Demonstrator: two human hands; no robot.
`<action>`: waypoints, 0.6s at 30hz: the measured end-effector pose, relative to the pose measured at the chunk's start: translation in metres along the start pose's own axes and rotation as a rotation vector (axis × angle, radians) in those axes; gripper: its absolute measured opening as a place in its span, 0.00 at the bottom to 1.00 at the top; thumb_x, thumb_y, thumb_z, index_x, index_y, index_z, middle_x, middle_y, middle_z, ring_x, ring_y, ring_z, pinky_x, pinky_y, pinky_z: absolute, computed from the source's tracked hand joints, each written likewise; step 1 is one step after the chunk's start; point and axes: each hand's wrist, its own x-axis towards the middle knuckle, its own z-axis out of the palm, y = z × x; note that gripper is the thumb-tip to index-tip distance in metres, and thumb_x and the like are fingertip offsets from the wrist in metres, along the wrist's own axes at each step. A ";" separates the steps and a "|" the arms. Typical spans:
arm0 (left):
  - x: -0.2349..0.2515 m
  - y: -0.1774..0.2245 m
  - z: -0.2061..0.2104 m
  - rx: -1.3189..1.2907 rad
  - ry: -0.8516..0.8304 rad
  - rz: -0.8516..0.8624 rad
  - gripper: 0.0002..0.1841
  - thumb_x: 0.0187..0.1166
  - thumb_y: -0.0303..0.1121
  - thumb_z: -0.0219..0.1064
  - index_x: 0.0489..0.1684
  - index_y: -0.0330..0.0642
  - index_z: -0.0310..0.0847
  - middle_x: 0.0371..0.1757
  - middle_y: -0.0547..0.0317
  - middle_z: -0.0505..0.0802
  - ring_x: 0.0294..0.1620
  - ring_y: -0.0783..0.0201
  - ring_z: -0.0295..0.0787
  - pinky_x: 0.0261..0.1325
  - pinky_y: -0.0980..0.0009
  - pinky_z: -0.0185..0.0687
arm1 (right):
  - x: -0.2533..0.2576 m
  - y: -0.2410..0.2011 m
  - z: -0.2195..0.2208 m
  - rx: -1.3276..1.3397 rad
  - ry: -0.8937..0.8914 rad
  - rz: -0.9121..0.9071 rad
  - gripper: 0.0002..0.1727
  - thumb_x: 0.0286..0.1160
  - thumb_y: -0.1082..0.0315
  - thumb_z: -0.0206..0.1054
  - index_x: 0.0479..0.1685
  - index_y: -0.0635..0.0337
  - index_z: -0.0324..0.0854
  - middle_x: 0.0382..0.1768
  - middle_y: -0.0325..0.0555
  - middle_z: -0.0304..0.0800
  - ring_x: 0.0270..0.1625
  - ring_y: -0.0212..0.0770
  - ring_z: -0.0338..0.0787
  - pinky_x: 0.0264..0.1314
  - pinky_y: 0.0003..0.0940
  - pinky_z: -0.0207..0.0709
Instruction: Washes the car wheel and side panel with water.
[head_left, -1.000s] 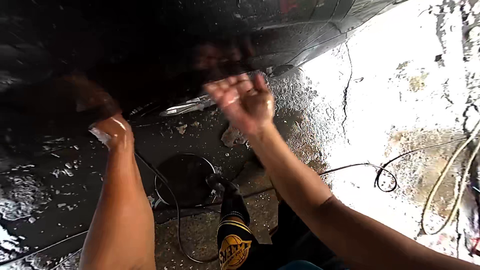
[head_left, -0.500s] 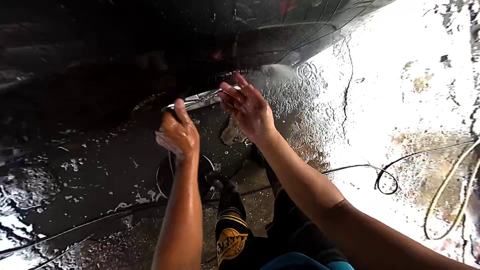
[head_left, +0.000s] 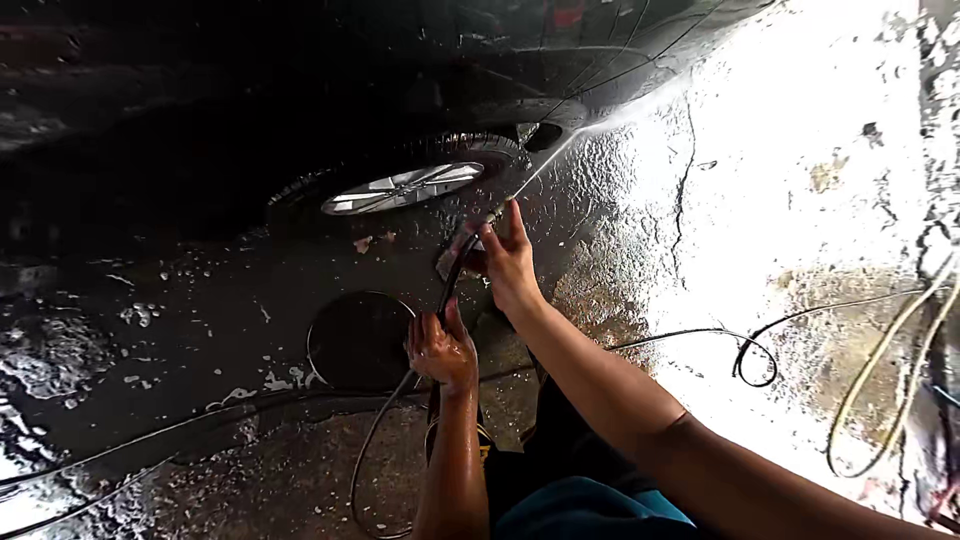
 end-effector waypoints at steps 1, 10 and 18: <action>-0.005 0.001 -0.001 -0.010 0.000 -0.006 0.24 0.84 0.50 0.66 0.24 0.36 0.84 0.26 0.49 0.87 0.33 0.52 0.90 0.37 0.57 0.83 | -0.004 0.002 0.000 -0.029 -0.004 0.005 0.37 0.94 0.63 0.54 0.96 0.33 0.40 0.63 0.51 0.88 0.39 0.46 0.95 0.40 0.42 0.92; -0.056 0.033 -0.024 -0.008 -0.345 0.019 0.22 0.84 0.47 0.64 0.34 0.33 0.89 0.36 0.45 0.92 0.38 0.49 0.94 0.37 0.53 0.88 | -0.010 -0.001 -0.032 -0.173 0.060 0.110 0.33 0.94 0.60 0.54 0.95 0.38 0.47 0.51 0.59 0.93 0.30 0.52 0.95 0.33 0.46 0.93; -0.108 0.065 -0.027 -0.207 -0.577 0.211 0.22 0.86 0.45 0.57 0.35 0.35 0.87 0.38 0.48 0.92 0.33 0.54 0.93 0.33 0.59 0.89 | 0.013 -0.062 -0.102 -1.154 0.054 0.233 0.37 0.81 0.34 0.61 0.33 0.65 0.87 0.25 0.49 0.93 0.28 0.44 0.95 0.42 0.48 0.91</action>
